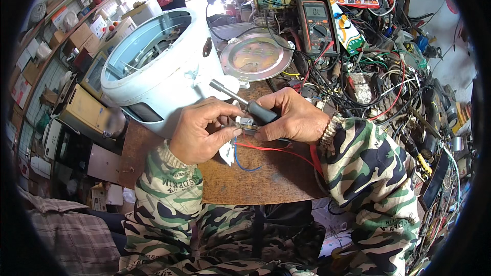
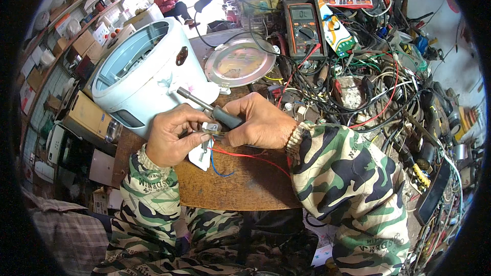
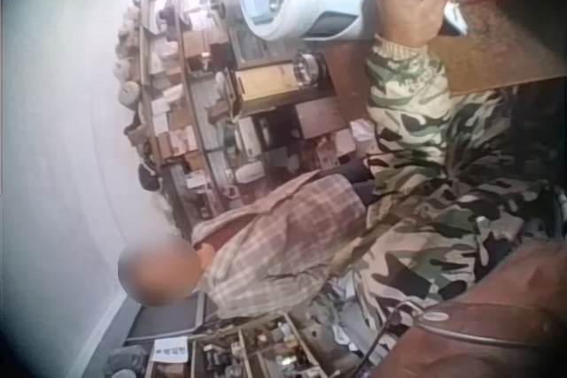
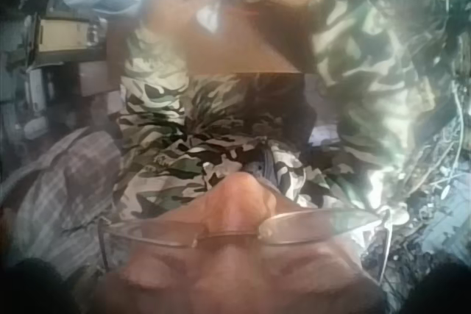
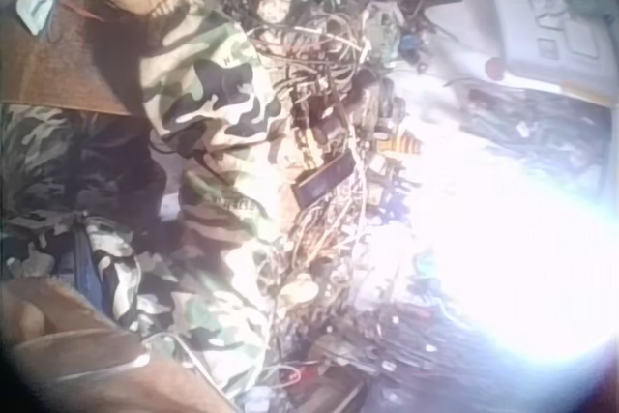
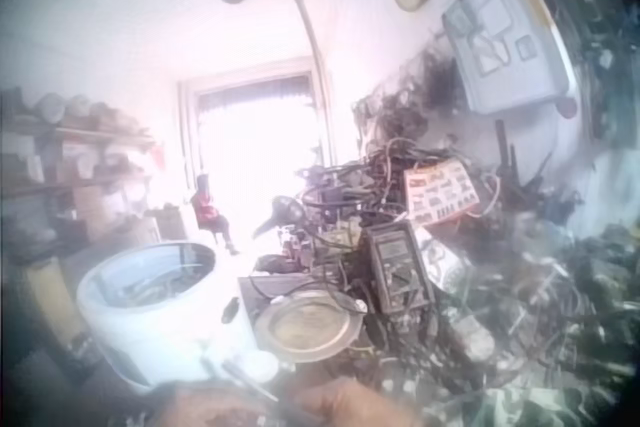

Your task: The person uses pliers and a multimeter to test and adjust a small white electrical component with wires. They repeatedly strip wire ends, probe terminals, and check continuity while seated at a cluttered workbench.

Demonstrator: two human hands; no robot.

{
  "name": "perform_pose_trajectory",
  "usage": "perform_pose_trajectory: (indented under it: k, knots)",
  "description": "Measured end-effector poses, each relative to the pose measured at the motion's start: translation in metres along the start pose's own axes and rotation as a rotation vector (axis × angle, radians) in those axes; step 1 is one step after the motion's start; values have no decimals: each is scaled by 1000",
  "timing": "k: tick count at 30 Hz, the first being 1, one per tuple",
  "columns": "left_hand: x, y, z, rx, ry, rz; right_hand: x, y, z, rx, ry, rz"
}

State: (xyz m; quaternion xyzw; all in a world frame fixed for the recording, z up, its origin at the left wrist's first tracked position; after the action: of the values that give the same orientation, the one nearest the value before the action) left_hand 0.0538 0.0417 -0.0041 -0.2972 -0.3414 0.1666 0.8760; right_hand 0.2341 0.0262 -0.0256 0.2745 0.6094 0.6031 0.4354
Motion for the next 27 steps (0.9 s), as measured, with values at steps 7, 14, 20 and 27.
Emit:
perform_pose_trajectory:
  k: [7, 14, 20, 27]
  knots:
    - [-2, -4, -4, 75, -75, -33, 1, -2, 1, -21, -5, -31]
    - [-2, -4, -3, 98, -132, -84, 1, -2, 1, -20, -1, -42]
    - [-1, 1, -3, 42, -122, -74, 1, -2, 1, -7, 31, -6]
    - [-9, 16, 6, -20, -168, -25, -44, 49, 37, -408, -288, -12]
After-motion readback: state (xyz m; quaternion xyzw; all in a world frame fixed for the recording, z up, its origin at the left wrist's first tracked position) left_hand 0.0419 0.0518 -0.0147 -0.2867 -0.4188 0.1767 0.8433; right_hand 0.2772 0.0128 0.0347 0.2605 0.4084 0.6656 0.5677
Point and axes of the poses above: each hand's wrist, its own x-axis towards the middle knuckle, its own z-axis out of the back of the hand, y = z × x, the point moved 6 cm from there along x, towards the middle knuckle, and after that the axes turned 13 degrees about -z, right-handed, at the moved point
